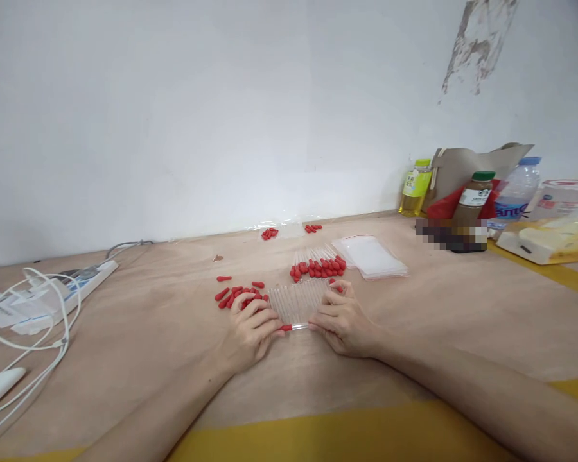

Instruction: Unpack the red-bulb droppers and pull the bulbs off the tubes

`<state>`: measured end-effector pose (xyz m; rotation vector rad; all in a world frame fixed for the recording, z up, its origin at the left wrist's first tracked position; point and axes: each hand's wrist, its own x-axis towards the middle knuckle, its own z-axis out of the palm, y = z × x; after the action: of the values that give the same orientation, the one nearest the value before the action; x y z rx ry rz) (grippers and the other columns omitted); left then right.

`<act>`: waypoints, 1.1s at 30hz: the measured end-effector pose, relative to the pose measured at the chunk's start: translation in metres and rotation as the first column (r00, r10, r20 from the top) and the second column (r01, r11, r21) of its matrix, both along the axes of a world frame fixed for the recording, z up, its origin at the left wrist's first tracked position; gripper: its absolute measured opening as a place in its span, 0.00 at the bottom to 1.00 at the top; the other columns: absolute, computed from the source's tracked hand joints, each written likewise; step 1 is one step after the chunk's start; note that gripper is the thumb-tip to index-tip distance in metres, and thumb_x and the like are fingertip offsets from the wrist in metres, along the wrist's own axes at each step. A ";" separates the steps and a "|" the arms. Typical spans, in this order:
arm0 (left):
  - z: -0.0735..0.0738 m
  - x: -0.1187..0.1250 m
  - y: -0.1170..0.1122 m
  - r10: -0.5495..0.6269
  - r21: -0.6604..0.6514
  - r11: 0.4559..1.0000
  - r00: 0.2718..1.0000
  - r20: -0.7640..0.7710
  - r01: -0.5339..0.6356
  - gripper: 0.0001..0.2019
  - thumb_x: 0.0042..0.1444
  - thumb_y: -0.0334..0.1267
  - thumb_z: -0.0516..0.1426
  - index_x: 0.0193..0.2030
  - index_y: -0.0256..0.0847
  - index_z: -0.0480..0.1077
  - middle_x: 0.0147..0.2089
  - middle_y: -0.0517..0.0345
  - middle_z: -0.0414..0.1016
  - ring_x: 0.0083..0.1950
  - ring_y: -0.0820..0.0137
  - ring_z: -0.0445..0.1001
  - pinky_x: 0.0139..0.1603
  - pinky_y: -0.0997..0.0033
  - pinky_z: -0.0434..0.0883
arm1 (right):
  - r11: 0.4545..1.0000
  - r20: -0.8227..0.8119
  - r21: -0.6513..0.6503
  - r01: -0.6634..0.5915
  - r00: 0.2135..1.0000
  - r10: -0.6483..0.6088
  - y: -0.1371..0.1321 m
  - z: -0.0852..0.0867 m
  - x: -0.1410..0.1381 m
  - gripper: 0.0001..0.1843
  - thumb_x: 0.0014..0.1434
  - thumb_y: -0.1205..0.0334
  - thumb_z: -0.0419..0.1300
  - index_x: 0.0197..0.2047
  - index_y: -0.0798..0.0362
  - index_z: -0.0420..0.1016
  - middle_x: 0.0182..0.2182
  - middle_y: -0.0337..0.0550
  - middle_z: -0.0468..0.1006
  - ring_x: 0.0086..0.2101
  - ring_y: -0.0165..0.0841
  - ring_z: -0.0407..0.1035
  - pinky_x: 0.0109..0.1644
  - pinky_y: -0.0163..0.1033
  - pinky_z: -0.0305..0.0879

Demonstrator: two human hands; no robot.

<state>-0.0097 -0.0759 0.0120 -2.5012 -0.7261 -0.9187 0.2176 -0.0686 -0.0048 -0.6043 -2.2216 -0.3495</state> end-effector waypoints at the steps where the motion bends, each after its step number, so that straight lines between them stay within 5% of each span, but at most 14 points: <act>1: 0.001 0.000 -0.001 -0.009 0.019 1.000 1.000 -0.015 0.009 0.02 0.53 0.35 0.56 0.31 0.43 0.70 0.31 0.63 0.76 0.36 0.69 0.68 0.49 0.57 0.57 | 1.000 0.004 0.004 -0.006 1.000 0.006 -0.001 0.000 0.000 0.10 0.57 0.64 0.53 0.26 0.53 0.70 0.18 0.34 0.69 0.27 0.27 0.57 0.49 0.45 0.44; 8: -0.001 -0.014 -0.004 -0.080 0.209 0.971 0.984 -0.161 0.113 0.05 0.54 0.31 0.54 0.31 0.43 0.69 0.31 0.63 0.76 0.35 0.71 0.70 0.48 0.57 0.59 | 0.999 0.033 -0.009 -0.038 0.999 0.039 -0.004 0.002 0.014 0.10 0.57 0.65 0.52 0.26 0.52 0.70 0.18 0.33 0.70 0.28 0.28 0.57 0.49 0.44 0.44; 11: 0.003 -0.034 0.003 -0.015 0.194 0.981 0.998 -0.057 0.025 0.08 0.54 0.29 0.52 0.37 0.43 0.70 0.37 0.58 0.75 0.37 0.71 0.71 0.43 0.64 0.64 | 0.994 -0.040 -0.085 0.065 0.997 -0.068 0.003 0.005 0.029 0.12 0.58 0.65 0.51 0.25 0.51 0.70 0.17 0.35 0.69 0.27 0.29 0.58 0.48 0.44 0.46; 14: 0.009 -0.053 0.017 0.238 0.000 0.969 0.927 0.289 -0.249 0.10 0.55 0.32 0.52 0.43 0.43 0.70 0.42 0.54 0.71 0.40 0.70 0.71 0.41 0.68 0.68 | 0.966 -0.144 -0.185 0.182 0.967 -0.210 0.010 0.005 0.033 0.11 0.58 0.63 0.51 0.29 0.51 0.73 0.20 0.36 0.71 0.28 0.29 0.60 0.47 0.44 0.46; 17: 0.011 -0.067 0.034 0.489 -0.265 0.872 0.758 0.431 -0.412 0.13 0.54 0.39 0.51 0.44 0.41 0.71 0.42 0.51 0.67 0.43 0.66 0.70 0.42 0.66 0.69 | 0.959 -0.177 -0.210 0.188 0.958 -0.226 0.011 0.004 0.022 0.08 0.57 0.63 0.53 0.35 0.51 0.74 0.24 0.38 0.75 0.30 0.29 0.63 0.46 0.42 0.48; 22: 0.005 -0.085 0.055 0.653 -0.651 0.700 0.634 0.415 -0.294 0.19 0.52 0.43 0.51 0.48 0.38 0.69 0.39 0.51 0.70 0.41 0.65 0.71 0.42 0.65 0.69 | 0.961 -0.183 -0.176 0.214 0.952 -0.245 0.010 0.011 0.001 0.09 0.55 0.65 0.53 0.35 0.51 0.74 0.27 0.38 0.77 0.29 0.29 0.63 0.45 0.42 0.47; 27: 0.000 -0.083 0.063 0.692 -0.658 0.686 0.555 0.461 -0.309 0.20 0.47 0.48 0.55 0.44 0.37 0.69 0.34 0.54 0.72 0.31 0.70 0.69 0.30 0.73 0.67 | 0.956 -0.133 -0.133 0.261 0.951 -0.278 0.023 0.012 -0.019 0.10 0.56 0.64 0.53 0.31 0.49 0.75 0.26 0.37 0.77 0.29 0.29 0.62 0.44 0.43 0.45; 33: -0.008 -0.083 0.067 0.705 -0.727 0.635 0.581 0.407 -0.260 0.20 0.44 0.53 0.56 0.36 0.38 0.70 0.24 0.60 0.69 0.22 0.74 0.64 0.22 0.76 0.62 | 0.937 -0.036 -0.135 0.323 0.943 -0.331 0.029 -0.001 -0.037 0.09 0.55 0.64 0.54 0.28 0.50 0.75 0.23 0.39 0.76 0.29 0.30 0.60 0.39 0.43 0.43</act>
<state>-0.0928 -0.0090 0.0043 -2.0706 -2.1856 -1.5349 0.1804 -0.0397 -0.0060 -1.0470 -2.0968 -0.3551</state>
